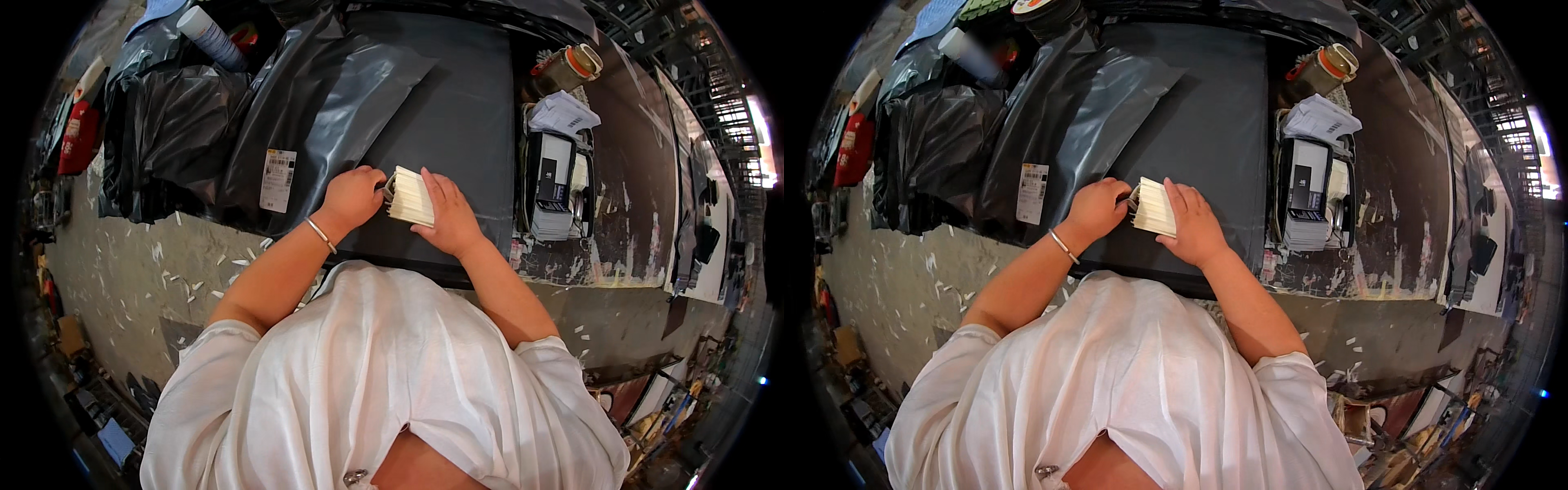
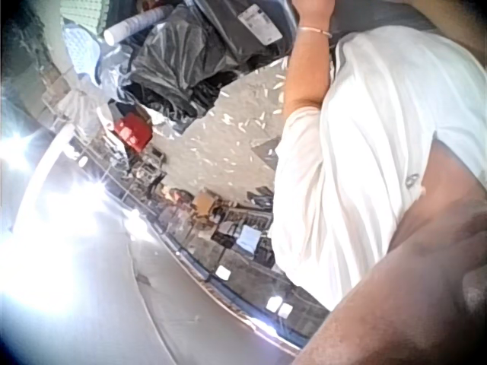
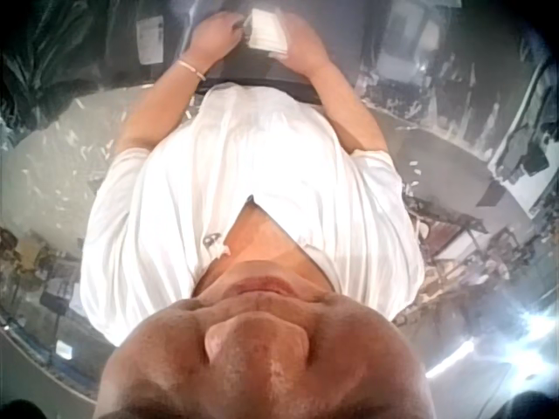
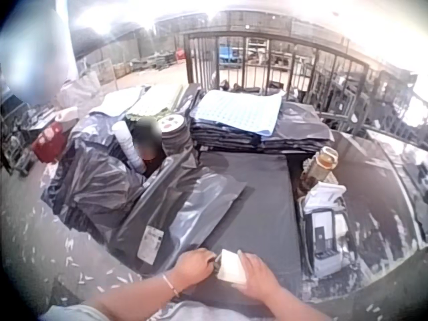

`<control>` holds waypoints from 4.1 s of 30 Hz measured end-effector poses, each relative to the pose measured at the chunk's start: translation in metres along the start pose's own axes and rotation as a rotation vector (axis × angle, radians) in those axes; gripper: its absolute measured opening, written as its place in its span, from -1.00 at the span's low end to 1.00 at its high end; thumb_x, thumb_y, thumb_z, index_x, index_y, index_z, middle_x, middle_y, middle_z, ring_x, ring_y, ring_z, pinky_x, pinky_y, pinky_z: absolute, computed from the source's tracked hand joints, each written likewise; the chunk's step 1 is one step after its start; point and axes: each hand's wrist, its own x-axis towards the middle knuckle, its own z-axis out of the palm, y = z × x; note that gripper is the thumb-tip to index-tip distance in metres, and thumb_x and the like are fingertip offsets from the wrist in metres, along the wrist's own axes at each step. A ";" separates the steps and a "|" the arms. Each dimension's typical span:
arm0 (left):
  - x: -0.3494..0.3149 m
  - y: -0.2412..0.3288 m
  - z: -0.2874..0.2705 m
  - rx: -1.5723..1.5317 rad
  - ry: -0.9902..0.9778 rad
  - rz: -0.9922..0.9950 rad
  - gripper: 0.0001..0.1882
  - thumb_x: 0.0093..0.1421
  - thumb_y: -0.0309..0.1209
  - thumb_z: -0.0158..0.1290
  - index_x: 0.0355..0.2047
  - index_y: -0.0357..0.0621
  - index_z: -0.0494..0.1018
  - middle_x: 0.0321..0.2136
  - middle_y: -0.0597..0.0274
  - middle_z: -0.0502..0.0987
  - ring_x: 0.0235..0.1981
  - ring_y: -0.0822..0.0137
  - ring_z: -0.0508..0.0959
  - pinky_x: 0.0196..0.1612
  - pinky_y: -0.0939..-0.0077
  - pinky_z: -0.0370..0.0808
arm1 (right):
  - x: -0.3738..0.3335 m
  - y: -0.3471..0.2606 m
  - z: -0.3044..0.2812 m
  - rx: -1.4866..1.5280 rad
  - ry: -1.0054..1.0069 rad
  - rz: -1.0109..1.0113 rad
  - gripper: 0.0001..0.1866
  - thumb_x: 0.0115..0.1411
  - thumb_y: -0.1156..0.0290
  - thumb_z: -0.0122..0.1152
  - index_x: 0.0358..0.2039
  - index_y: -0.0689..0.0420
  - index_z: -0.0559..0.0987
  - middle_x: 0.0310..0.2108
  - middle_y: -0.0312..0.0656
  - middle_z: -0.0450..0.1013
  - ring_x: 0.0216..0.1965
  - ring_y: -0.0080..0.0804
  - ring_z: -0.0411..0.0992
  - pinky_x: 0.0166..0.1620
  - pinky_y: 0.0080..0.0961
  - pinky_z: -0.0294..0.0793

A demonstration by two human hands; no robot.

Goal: The person organizes a stack of paper labels by squaring the edges of the stack on a table and then placing the stack into a black plastic bag containing other papers.

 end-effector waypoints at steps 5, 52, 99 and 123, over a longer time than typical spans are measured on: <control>0.002 -0.004 0.001 0.095 -0.055 -0.025 -0.90 0.15 -0.37 0.14 -0.39 -0.09 0.61 -0.34 0.11 0.62 -0.26 -0.01 0.63 -0.18 0.08 0.56 | 0.001 0.000 0.000 0.009 0.003 -0.015 0.20 -0.08 0.25 0.60 0.49 0.14 0.06 0.33 0.02 0.21 0.35 0.05 0.20 0.42 -0.13 0.19; 0.093 0.009 -0.038 0.323 0.014 0.161 -0.83 0.15 -0.50 0.10 -0.28 -0.12 0.64 -0.25 -0.04 0.63 -0.14 -0.05 0.65 -0.07 0.09 0.60 | 0.010 0.004 0.000 -0.051 0.088 -0.088 0.01 -0.22 0.27 0.58 0.30 0.09 0.32 0.16 0.00 0.31 0.22 0.02 0.29 0.31 -0.11 0.27; -0.020 0.014 0.074 -1.139 0.073 0.074 -0.17 0.53 0.10 -0.44 0.53 -0.30 -0.25 0.53 -0.04 -0.05 0.52 0.19 -0.01 0.50 0.37 -0.05 | 0.006 0.011 0.007 0.099 0.096 -0.108 0.12 -0.27 0.32 0.61 0.36 0.18 0.26 0.23 0.04 0.29 0.26 0.07 0.26 0.34 -0.10 0.28; 0.005 0.003 0.034 -0.292 -0.088 0.348 0.13 -0.20 -0.45 0.37 0.41 -0.20 0.08 0.25 -0.16 0.22 0.28 -0.20 0.30 0.37 0.10 0.31 | -0.003 -0.011 0.038 1.095 0.424 0.083 0.14 0.29 -0.25 0.07 0.51 0.37 -0.14 0.48 0.10 -0.04 0.48 -0.16 -0.03 0.48 -0.29 -0.13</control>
